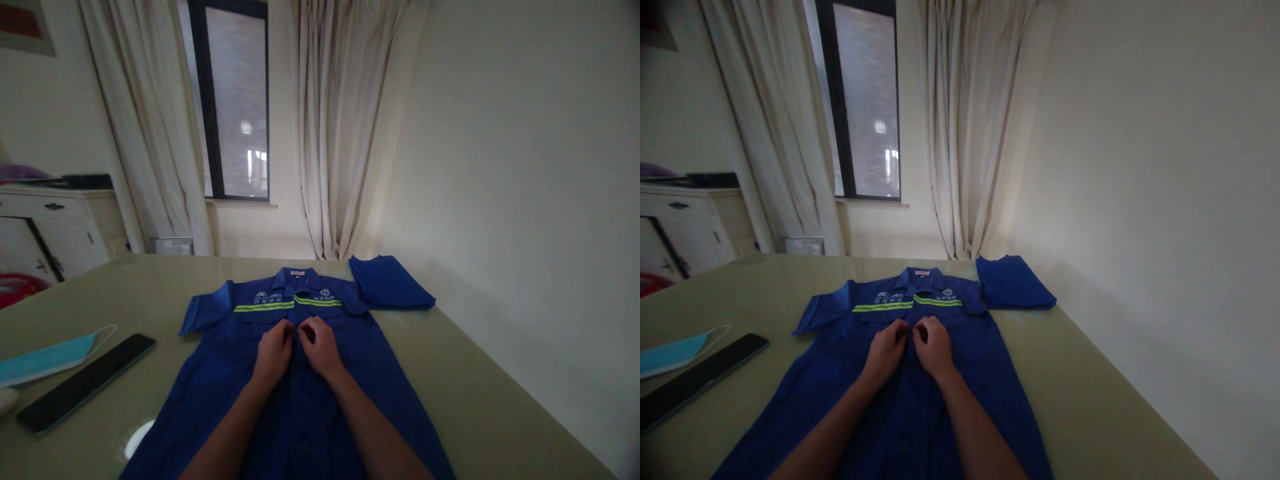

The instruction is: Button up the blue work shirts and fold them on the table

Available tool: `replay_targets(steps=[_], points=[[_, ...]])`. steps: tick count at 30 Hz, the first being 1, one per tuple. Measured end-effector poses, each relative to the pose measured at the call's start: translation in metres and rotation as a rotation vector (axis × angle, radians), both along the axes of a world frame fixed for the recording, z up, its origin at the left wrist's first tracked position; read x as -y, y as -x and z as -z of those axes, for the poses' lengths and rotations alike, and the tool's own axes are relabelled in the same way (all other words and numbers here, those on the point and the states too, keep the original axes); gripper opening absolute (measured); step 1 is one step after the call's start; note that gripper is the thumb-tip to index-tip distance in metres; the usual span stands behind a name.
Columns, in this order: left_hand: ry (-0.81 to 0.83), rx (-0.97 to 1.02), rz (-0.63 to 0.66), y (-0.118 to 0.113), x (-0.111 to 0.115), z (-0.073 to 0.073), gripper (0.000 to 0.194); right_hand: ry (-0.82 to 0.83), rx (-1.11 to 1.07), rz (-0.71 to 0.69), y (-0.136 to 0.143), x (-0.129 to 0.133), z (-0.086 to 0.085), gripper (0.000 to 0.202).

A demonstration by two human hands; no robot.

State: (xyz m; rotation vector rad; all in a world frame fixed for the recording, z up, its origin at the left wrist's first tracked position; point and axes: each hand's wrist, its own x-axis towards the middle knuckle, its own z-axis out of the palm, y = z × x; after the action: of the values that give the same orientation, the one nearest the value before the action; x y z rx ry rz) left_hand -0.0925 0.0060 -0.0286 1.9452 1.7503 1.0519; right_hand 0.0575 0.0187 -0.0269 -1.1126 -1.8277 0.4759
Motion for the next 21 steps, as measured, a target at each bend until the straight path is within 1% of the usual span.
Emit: replay_targets(steps=[6, 10, 13, 16, 17, 19, 21], points=[[0.026, 0.052, -0.019, -0.001, 0.000, -0.005, 0.022, 0.081, -0.031, 0.006, -0.001, -0.003, -0.003, 0.014], [0.048, 0.087, 0.020, -0.001, 0.001, -0.009, 0.019, 0.168, -0.038, 0.028, 0.000, -0.005, -0.001, 0.016], [0.066, 0.128, 0.034, 0.001, -0.001, -0.009, 0.016, 0.225, -0.036, 0.039, -0.002, -0.007, 0.000, 0.010], [0.069, 0.170, 0.051, 0.003, -0.004, -0.007, 0.015, 0.259, -0.065, -0.003, -0.006, -0.010, 0.001, 0.002], [0.069, 0.182, 0.060, 0.003, -0.004, -0.006, 0.016, 0.273, -0.087, -0.018, -0.007, -0.012, 0.001, 0.003], [0.060, 0.171, 0.087, 0.003, -0.002, -0.007, 0.024, 0.323, -0.136, -0.023, -0.008, -0.017, 0.003, 0.006], [0.019, 0.076, 0.130, 0.002, 0.002, -0.008, 0.032, 0.392, -0.163, -0.009, -0.008, -0.023, 0.006, 0.008]])
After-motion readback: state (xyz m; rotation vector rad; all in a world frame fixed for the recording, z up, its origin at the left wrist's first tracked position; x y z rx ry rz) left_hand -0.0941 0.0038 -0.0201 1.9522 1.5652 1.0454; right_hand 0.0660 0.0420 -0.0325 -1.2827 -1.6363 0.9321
